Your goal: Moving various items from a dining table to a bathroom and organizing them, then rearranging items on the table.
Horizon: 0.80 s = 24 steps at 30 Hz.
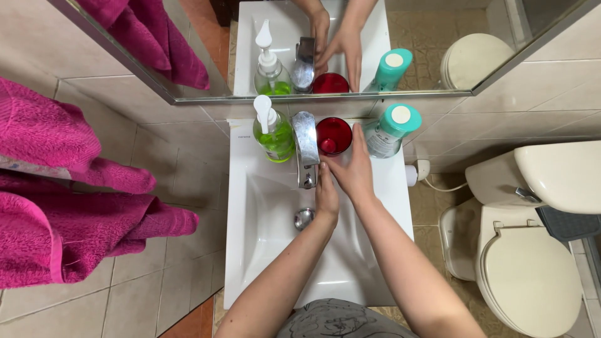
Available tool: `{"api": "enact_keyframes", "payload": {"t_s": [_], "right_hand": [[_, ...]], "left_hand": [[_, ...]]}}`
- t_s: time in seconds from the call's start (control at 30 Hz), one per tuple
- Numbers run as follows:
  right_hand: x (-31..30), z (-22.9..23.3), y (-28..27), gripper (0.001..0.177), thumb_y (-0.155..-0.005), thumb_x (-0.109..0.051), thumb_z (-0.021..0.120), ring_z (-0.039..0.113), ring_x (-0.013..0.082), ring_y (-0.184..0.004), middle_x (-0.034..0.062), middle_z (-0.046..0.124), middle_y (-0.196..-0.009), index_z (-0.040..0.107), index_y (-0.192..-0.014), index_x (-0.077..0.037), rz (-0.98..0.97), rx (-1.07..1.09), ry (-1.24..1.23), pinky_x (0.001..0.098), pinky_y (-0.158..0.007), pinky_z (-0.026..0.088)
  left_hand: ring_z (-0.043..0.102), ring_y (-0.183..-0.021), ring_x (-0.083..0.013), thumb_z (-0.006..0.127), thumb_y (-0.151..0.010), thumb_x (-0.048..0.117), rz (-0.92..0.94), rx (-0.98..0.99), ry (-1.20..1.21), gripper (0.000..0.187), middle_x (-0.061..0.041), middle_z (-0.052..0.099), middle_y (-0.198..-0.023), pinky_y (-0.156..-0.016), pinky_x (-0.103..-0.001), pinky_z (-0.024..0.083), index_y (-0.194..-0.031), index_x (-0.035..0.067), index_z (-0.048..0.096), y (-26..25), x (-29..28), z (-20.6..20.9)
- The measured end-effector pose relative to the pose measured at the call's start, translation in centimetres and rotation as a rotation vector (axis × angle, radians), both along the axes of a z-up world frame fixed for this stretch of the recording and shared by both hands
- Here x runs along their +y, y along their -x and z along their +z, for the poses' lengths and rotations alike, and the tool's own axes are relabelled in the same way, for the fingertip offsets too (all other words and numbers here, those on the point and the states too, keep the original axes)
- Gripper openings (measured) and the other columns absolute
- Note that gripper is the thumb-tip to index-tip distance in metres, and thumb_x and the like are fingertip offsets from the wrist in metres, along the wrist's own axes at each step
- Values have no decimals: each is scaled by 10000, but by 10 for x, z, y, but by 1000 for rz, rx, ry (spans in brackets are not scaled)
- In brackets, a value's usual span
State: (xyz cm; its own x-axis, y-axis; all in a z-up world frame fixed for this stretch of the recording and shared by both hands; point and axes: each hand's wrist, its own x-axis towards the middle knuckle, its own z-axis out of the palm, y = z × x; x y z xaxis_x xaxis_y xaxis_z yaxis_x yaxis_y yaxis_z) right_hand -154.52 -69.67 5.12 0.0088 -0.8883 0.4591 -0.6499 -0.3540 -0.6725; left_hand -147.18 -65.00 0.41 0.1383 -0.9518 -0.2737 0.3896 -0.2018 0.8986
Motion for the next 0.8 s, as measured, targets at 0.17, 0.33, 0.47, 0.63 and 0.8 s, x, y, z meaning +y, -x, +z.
{"api": "enact_keyframes", "payload": {"t_s": [0.17,0.33,0.47,0.63,0.8], "right_hand": [[42,-6,37,349,-930,-70,811,676,286,-1091,144,683,-1197,640,-1234,-54,-213,-195,111,336,-950,557],[24,21,72,546,-854,-104,845,614,312,-1062,159,605,-1214,548,-1303,-13,-399,-217,202,368,-893,524],[-5,-3,97,852,-750,-173,883,573,348,-1236,193,566,-1381,459,-1464,17,-279,-150,85,425,-954,490],[0,16,77,799,-744,-306,911,629,300,-1240,142,639,-1351,544,-1414,-74,-381,-101,-313,407,-1024,510],[-2,1,75,981,-695,-301,977,551,392,-1255,196,578,-1378,443,-1483,-66,-416,30,-151,478,-1016,466]], "left_hand": [[215,-1573,-227,259,-1022,604,-55,57,-66,807,-97,212,-1706,-1236,-354,199,-1627,73,192,15,11,-3],[272,-1549,-231,260,-1005,616,-99,31,-52,816,-86,240,-1698,-1226,-365,226,-1628,92,208,25,13,13],[311,-1536,-251,261,-1006,624,-106,30,-39,815,-106,294,-1680,-1219,-389,259,-1604,71,280,28,3,2],[340,-1525,-274,243,-1005,648,-162,50,-39,835,-137,363,-1649,-1216,-401,280,-1568,45,372,28,1,6],[339,-1526,-264,246,-1015,631,-243,-10,-14,819,-156,384,-1628,-1218,-395,276,-1558,36,392,33,-13,7]]}}
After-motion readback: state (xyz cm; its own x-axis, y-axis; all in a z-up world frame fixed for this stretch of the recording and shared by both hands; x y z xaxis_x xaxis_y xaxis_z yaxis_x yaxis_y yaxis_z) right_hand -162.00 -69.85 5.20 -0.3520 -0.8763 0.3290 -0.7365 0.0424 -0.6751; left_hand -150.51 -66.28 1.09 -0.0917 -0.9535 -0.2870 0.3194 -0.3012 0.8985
